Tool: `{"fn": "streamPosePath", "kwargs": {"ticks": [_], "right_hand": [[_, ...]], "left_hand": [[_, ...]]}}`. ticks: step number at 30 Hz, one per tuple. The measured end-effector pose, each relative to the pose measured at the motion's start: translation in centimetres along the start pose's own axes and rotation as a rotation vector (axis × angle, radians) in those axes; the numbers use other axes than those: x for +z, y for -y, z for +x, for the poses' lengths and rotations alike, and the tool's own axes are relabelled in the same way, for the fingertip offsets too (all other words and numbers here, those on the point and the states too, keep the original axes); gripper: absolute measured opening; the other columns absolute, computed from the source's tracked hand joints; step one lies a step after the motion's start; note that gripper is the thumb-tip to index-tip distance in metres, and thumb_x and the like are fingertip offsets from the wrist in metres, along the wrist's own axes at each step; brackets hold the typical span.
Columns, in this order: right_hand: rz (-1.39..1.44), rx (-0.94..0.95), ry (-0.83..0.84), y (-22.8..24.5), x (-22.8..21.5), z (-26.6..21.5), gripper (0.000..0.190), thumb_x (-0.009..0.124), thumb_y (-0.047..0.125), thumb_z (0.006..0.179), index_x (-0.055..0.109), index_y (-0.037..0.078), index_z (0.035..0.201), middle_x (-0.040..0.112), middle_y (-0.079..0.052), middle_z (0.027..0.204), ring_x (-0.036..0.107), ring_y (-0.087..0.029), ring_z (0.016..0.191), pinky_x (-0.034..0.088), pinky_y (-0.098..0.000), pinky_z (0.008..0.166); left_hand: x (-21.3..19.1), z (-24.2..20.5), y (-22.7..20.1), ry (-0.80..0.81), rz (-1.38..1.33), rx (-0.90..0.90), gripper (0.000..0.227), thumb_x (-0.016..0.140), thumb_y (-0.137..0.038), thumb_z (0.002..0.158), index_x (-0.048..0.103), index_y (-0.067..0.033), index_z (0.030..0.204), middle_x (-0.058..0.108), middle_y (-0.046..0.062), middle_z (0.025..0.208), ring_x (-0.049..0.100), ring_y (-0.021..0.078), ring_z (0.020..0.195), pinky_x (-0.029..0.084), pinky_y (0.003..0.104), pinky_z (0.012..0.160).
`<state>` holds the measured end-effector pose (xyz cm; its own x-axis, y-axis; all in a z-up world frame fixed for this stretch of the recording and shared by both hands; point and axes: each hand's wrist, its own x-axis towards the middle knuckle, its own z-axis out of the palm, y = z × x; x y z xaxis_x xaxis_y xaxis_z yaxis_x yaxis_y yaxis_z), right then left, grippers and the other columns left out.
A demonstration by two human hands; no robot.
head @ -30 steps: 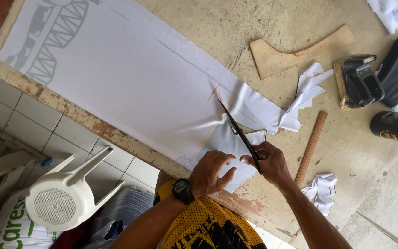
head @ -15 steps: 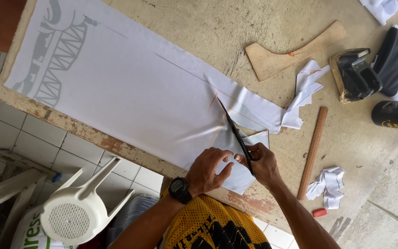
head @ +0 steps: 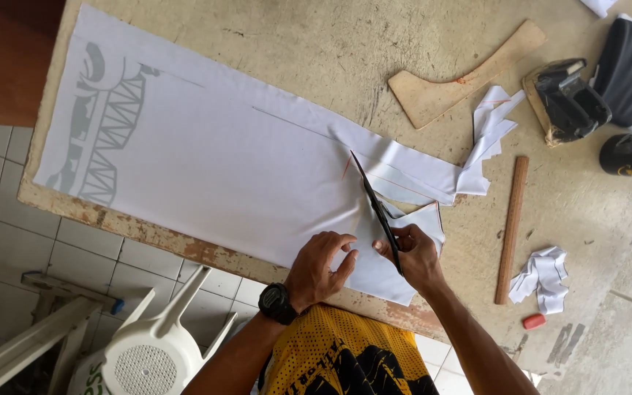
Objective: The person cuts a large piece of white fabric with a printed design using scissors. They then retrieve a ruler and a red marking tool from a drawer to draw lines on the fabric. Finally, they use a curved wooden template to draw a curved line and cut the fabric along the marked lines.
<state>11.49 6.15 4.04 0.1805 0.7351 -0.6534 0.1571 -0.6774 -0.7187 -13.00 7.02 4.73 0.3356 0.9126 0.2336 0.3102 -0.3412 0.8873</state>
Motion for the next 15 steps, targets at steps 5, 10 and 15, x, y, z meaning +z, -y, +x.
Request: {"fn": "streamPosePath", "kwargs": {"ticks": [5,10,15], "right_hand": [[0.037,0.018,-0.054,-0.1,0.8,-0.3,0.053,0.103,0.021,0.08,0.071,-0.01,0.109,0.066,-0.009,0.057,0.056,-0.015,0.041,0.041,-0.0259,0.044],[0.083,0.059,-0.047,0.7,1.5,-0.7,0.055,0.102,0.018,0.08,0.07,-0.014,0.112,0.066,-0.012,0.055,0.057,-0.018,0.039,0.042,-0.0282,0.044],[0.053,0.037,-0.081,3.6,3.5,-0.4,0.065,0.102,0.033,0.082,0.07,-0.011,0.117,0.069,-0.012,0.062,0.059,-0.017,0.046,0.043,-0.0281,0.047]], "left_hand": [[-1.8,-0.2,0.8,0.024,0.01,0.0,0.021,0.073,-0.011,0.102,0.073,-0.0058,0.123,0.069,0.006,0.089,0.077,0.0281,0.086,0.063,0.043,0.08],[-4.0,0.0,1.1,0.051,0.021,-0.003,0.022,0.073,-0.008,0.101,0.074,-0.0042,0.123,0.07,0.008,0.089,0.079,0.0304,0.088,0.063,0.043,0.081],[-5.5,0.2,2.1,0.069,0.032,-0.005,0.023,0.074,-0.005,0.1,0.074,-0.0037,0.123,0.071,0.008,0.089,0.079,0.0289,0.087,0.064,0.043,0.081]]}}
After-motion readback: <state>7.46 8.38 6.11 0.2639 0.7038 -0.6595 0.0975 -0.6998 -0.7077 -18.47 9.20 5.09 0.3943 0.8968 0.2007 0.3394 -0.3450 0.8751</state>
